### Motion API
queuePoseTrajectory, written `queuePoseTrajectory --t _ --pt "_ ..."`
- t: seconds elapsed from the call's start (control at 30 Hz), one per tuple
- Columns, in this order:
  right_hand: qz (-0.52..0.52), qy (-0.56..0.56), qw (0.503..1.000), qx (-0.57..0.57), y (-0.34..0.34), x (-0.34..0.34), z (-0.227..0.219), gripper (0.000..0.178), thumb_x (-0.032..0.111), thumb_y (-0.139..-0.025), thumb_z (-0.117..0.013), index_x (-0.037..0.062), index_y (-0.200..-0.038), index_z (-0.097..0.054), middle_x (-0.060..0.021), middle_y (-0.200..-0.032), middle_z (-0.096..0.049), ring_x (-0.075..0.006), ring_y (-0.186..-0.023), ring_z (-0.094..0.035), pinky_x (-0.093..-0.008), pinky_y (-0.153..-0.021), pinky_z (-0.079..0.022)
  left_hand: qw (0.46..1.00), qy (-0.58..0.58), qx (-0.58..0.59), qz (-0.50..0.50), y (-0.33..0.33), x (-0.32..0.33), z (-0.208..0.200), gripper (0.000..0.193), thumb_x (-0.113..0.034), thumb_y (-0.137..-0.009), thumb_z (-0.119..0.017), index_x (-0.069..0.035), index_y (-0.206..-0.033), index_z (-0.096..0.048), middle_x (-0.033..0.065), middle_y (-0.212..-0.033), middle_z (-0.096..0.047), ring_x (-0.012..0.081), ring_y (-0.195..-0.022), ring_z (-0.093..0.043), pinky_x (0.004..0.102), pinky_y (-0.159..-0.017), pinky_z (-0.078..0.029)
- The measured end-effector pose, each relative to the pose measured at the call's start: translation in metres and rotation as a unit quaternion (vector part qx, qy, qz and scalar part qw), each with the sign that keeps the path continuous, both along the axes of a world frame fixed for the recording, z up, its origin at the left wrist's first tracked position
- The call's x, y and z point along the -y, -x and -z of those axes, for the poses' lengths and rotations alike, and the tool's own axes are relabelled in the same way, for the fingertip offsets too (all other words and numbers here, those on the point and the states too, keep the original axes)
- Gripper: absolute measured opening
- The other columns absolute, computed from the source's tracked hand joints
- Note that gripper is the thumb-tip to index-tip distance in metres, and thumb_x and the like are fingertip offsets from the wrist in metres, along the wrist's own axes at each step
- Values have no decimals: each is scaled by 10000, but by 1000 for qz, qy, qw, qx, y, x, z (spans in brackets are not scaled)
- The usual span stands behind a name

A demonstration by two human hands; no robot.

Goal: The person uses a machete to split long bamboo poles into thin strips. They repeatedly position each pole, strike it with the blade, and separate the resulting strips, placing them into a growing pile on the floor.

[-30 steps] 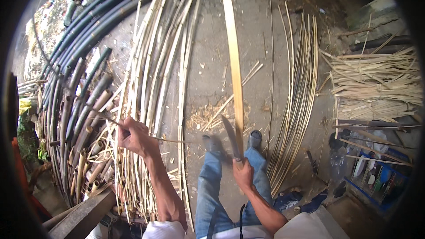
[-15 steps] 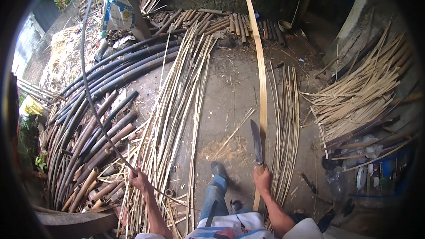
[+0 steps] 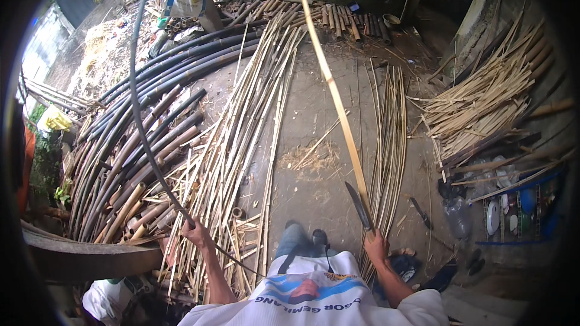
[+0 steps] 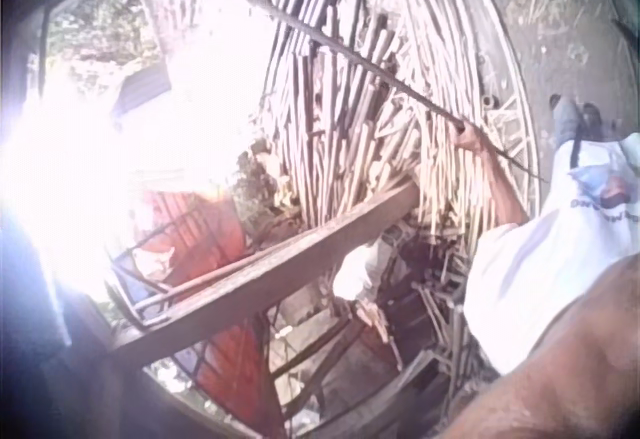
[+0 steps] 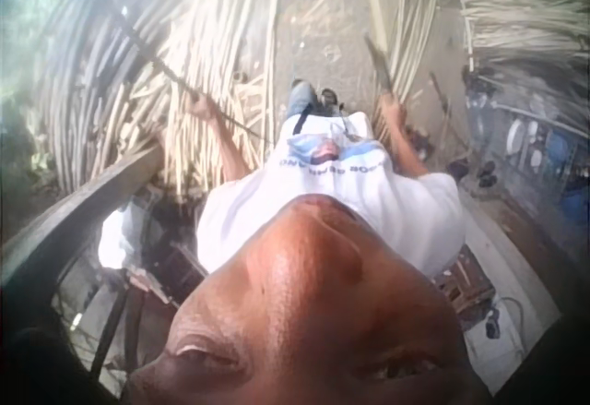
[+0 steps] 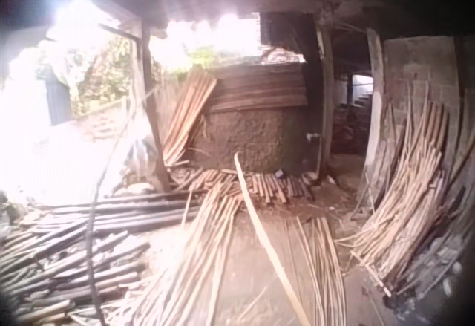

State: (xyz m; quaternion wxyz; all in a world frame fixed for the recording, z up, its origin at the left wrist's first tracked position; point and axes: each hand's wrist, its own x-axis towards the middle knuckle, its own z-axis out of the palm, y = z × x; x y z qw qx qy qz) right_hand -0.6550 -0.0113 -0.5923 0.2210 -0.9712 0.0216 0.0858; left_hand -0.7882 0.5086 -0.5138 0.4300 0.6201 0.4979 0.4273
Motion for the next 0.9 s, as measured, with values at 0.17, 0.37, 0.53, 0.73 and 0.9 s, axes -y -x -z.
queuePoseTrajectory --t 0.17,0.37,0.53,0.73,0.9 --pt "-41 119 983 -135 80 12 16 464 276 -814 -699 82 -1198 -525 -263 -887 -680 -453 -875 -666 -546 -784 -522 1000 6 7 12 45 10 -12 277 19 -866 -568 -62 -625 -459 -53 -595 -365 71 -510 -353 289 -497 -246" --pt "-96 130 983 -89 118 -27 36 370 233 -840 -655 19 -1129 -568 -260 -969 -678 -449 -934 -650 -528 -810 -514 999 45 6 -1 112 -6 -4 256 -35 -850 -610 -3 -635 -477 -41 -603 -371 74 -556 -346 299 -524 -263" --pt "-89 90 973 -191 102 -97 55 303 182 -805 -625 50 -1076 -648 -245 -992 -680 -437 -961 -646 -503 -826 -517 999 -15 -48 11 176 -8 -18 279 -9 -839 -613 -21 -634 -424 -41 -579 -341 67 -542 -311 291 -512 -233" --pt "-118 -39 979 -162 101 -236 104 291 204 -778 -641 22 -1003 -671 -267 -935 -675 -431 -921 -663 -475 -772 -535 995 43 -84 -25 254 -11 -19 265 -35 -871 -596 -13 -651 -450 -52 -594 -352 51 -556 -319 269 -509 -222" --pt "-63 -91 970 -218 108 -376 150 374 202 -757 -683 104 -1117 -658 -195 -1075 -689 -377 -1021 -659 -460 -883 -518 994 12 -105 -13 301 4 -25 270 -155 -904 -616 -41 -686 -505 -62 -568 -394 38 -504 -350 241 -470 -256"
